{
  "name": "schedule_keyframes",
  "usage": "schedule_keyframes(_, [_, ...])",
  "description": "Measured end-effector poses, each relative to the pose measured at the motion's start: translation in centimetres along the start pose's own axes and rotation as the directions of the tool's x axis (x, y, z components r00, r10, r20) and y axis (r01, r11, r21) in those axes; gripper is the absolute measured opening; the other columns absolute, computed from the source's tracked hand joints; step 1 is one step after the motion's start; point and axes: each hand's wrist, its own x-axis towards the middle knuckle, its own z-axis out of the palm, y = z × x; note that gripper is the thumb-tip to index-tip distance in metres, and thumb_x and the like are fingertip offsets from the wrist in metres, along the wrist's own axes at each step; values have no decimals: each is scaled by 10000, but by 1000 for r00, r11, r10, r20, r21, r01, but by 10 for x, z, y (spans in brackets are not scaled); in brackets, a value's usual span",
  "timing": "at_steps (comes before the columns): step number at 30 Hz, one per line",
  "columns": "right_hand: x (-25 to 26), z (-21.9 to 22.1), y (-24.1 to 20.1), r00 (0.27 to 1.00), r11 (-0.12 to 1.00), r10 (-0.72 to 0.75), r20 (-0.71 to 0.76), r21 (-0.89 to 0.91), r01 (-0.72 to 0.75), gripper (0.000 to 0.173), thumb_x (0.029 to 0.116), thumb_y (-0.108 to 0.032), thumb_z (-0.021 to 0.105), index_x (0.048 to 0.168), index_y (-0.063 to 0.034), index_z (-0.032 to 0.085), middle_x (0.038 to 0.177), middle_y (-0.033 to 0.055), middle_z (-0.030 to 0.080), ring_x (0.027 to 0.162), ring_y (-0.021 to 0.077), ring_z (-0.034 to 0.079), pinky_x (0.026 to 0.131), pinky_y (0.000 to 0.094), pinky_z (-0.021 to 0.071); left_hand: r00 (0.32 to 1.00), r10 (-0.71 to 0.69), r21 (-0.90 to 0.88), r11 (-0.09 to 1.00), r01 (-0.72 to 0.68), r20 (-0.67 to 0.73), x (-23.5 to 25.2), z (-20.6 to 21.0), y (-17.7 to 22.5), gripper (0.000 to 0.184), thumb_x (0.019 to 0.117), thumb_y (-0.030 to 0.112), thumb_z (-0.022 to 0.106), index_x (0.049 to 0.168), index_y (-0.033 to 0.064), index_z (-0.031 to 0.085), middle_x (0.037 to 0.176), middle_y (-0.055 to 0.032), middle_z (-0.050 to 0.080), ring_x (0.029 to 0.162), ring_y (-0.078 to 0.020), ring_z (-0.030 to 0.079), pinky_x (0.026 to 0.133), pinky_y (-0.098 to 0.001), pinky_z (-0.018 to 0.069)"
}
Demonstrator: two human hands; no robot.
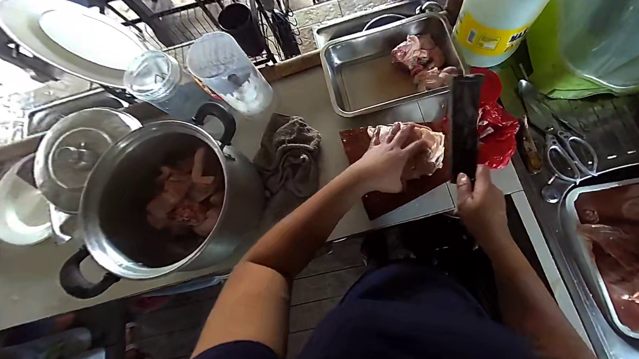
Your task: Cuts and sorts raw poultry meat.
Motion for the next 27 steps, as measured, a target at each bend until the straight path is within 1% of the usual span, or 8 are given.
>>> schedule_keyframes(4, [-9, -7, 30, 990, 987, 125, -65, 107, -118, 368, 1120, -249, 396, 1341, 35, 471, 819, 219, 650, 698, 374, 683, 708, 578, 561, 999, 4, 201, 979, -14, 53, 9, 3, 5, 1155, 645, 19, 886, 1628, 192, 305, 1660, -316, 151, 1495, -565, 201, 1148, -747, 222])
schedule_keyframes(9, [-24, -3, 38, 981, 973, 155, -114, 188, -132, 324, 1118, -222, 413, 1292, 42, 484, 749, 164, 620, 613, 286, 660, 648, 485, 575, 992, 84, 341, 939, -46, -95, 27, -9, 8, 505, 942, -34, 606, 1427, 93, 552, 1299, -325, 562, 1171, -545, 571, 894, -669, 481])
schedule_keyframes(13, [-31, -3, 42, 988, 974, 130, -82, 196, -111, 311, 1113, -208, 426, 1276, 44, 505, 740, 164, 617, 619, 288, 655, 657, 489, 563, 991, -73, 155, 984, 89, -112, 43, -50, 3, 434, 921, 167, 674, 1345, 100, 618, 1264, -245, 645, 1126, -461, 650, 880, -662, 520])
schedule_keyframes(16, [-33, -7, 46, 994, 977, 101, -51, 195, -90, 311, 1112, -219, 434, 1266, 39, 513, 733, 160, 610, 616, 288, 647, 657, 494, 558, 965, -192, -201, 967, 155, -179, 50, -70, -15, 359, 934, 177, 678, 1256, 21, 653, 1158, -238, 697, 1105, -415, 671, 945, -656, 503])
schedule_keyframes(18, [-31, -11, 47, 996, 980, 75, -40, 190, -67, 318, 1109, -224, 435, 1273, 36, 518, 734, 158, 614, 620, 287, 649, 664, 497, 553, 932, -319, -542, 821, 180, -174, 47, -73, -23, 433, 928, 138, 668, 1329, -8, 599, 1186, -231, 673, 1088, -335, 664, 952, -551, 527])
schedule_keyframes(20, [-28, -14, 45, 998, 981, 59, -28, 185, -52, 312, 1109, -224, 437, 1266, 33, 521, 738, 158, 617, 621, 287, 650, 662, 497, 551, 910, -400, -845, 520, 123, -114, 37, -65, -21, 440, 978, 117, 602, 1401, 26, 521, 1175, -172, 642, 999, -237, 648, 860, -434, 556])
schedule_keyframes(22, [-24, -17, 41, 999, 987, 34, -9, 159, -32, 313, 1111, -234, 435, 1261, 27, 522, 743, 164, 618, 634, 299, 656, 670, 508, 550, 904, -427, -949, 297, 101, -37, 27, -47, -19, 408, 1031, 180, 544, 1421, 73, 496, 1123, -135, 641, 937, -211, 655, 808, -412, 573])
schedule_keyframes(27, [-15, -26, 11, 996, 1000, 2, 89, -26, 0, 366, 1110, -275, 442, 1303, 25, 520, 882, 251, 666, 870, 451, 685, 776, 628, 515, 832, -551, -938, 319, 138, -65, 7, 13, -27, 381, 1034, 206, 575, 1349, -7, 566, 1222, -179, 641, 1100, -244, 621, 959, -451, 514])
